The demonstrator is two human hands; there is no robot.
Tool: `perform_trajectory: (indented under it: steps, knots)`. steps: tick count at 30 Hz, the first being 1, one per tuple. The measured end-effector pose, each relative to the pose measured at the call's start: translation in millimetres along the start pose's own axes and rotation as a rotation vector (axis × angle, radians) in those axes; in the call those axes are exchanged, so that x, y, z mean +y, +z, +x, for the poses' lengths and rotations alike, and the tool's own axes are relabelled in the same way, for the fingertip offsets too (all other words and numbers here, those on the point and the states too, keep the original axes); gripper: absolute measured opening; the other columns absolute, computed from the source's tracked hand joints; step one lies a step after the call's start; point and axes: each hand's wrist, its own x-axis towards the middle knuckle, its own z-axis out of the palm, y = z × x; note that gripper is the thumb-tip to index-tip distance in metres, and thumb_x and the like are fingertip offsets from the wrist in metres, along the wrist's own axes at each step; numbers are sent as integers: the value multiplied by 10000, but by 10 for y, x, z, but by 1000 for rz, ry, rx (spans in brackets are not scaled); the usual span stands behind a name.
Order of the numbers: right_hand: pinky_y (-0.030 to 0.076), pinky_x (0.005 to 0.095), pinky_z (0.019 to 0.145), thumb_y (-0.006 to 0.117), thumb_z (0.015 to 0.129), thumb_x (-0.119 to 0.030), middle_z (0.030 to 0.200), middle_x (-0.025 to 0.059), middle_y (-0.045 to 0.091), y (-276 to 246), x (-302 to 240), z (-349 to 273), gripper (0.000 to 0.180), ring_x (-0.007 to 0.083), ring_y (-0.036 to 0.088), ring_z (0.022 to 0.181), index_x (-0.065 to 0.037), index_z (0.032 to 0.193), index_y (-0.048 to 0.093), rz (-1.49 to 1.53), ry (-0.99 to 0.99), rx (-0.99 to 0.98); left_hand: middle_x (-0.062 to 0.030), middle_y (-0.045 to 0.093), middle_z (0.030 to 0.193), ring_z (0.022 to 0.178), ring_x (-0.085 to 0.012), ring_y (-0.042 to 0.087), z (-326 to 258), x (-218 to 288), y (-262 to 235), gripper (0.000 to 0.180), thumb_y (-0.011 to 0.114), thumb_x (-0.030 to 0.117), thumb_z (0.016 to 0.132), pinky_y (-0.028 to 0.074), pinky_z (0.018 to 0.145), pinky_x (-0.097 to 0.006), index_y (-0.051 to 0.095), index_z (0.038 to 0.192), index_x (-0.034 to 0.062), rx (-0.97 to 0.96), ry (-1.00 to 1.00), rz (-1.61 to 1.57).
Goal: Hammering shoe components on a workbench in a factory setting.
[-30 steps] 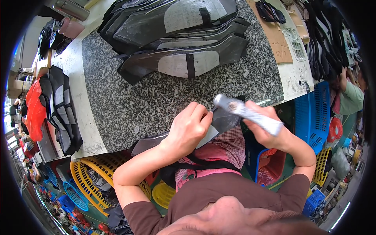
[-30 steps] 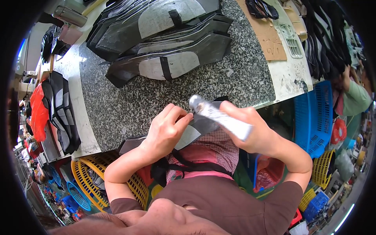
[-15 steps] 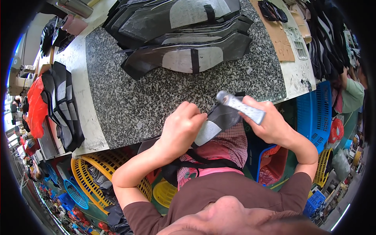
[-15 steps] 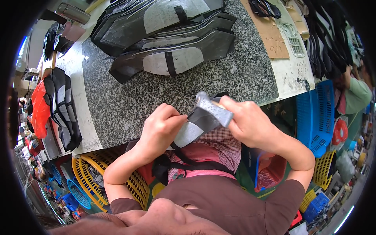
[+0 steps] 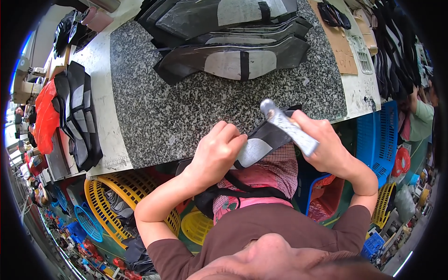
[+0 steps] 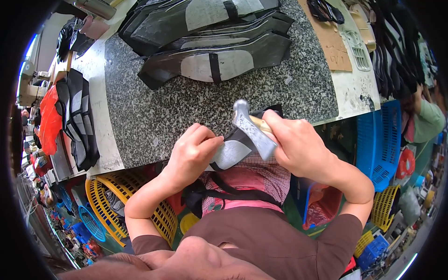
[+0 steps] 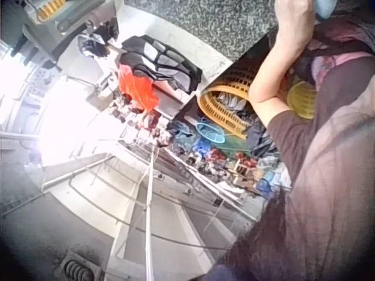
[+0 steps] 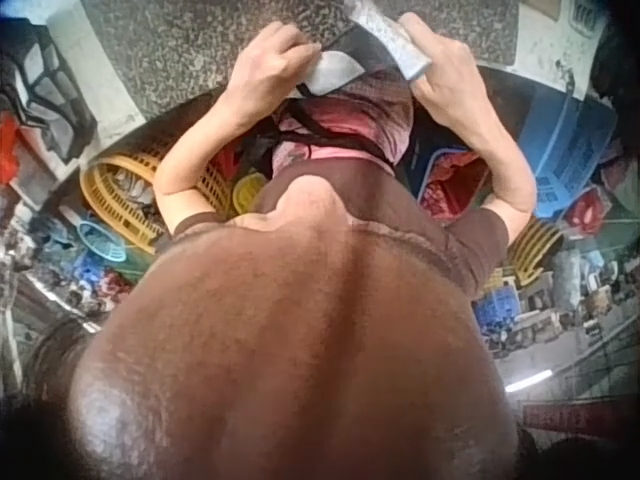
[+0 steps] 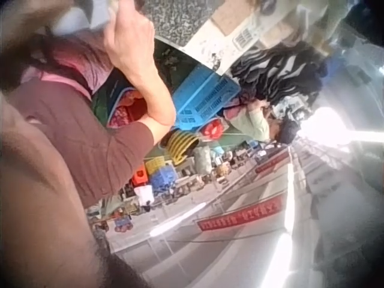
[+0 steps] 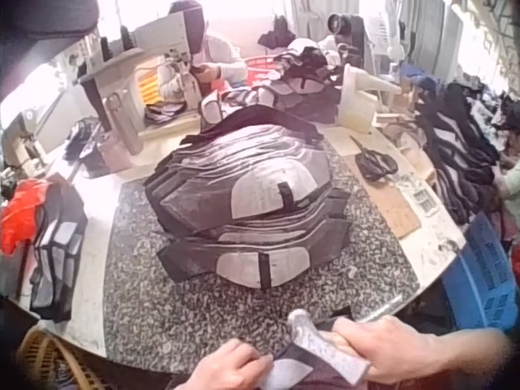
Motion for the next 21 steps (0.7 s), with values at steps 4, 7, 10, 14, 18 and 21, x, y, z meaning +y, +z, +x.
perform_trajectory:
  steps: [4, 7, 10, 14, 18, 21]
  knots:
    - [527, 547, 631, 619, 925, -74, 812, 240, 674, 64, -90, -103, 190, 481, 677, 761, -12, 1064, 506, 147, -75, -83, -103, 619, 920, 834, -267, 616, 47, 75, -17, 285, 718, -21, 757, 551, 673, -374, 728, 1041, -8, -33, 79, 111]
    - [561, 519, 652, 607, 931, -51, 788, 232, 674, -23, 41, -83, 147, 467, 700, 792, -15, 1059, 542, 6, 76, -121, -101, 620, 906, 828, -274, 621, 72, 23, 2, 230, 740, -16, 781, 552, 685, -379, 726, 1011, -4, -65, 78, 49]
    - [526, 401, 593, 598, 1013, -83, 703, 180, 641, -186, 129, -80, 169, 368, 710, 657, 23, 1141, 631, 135, 195, 176, -106, 619, 882, 829, -288, 629, 236, -61, 85, 160, 750, -5, 813, 551, 700, -392, 729, 971, 3, -12, 54, -29]
    - [463, 375, 554, 626, 1043, -123, 622, 111, 576, -151, 283, -246, 189, 207, 605, 547, 44, 1130, 606, 162, 67, 287, -119, 629, 869, 852, -311, 640, 757, -29, 341, 93, 747, 23, 848, 551, 730, -419, 739, 941, 27, 41, 65, -27]
    - [448, 402, 589, 576, 1065, -137, 652, 170, 527, -98, 393, -241, 156, 321, 547, 560, 18, 1045, 579, 142, 204, 155, -132, 680, 886, 803, -281, 693, 837, 36, 196, 147, 767, 85, 906, 562, 718, -369, 767, 1024, -4, -132, -219, -268]
    - [483, 551, 649, 564, 980, -72, 763, 263, 625, -222, 328, -173, 94, 514, 636, 797, -12, 1033, 516, 99, 235, 68, -144, 693, 889, 781, -275, 705, 675, 37, 90, 180, 787, 81, 902, 562, 712, -358, 767, 1052, -17, -160, -259, -321]
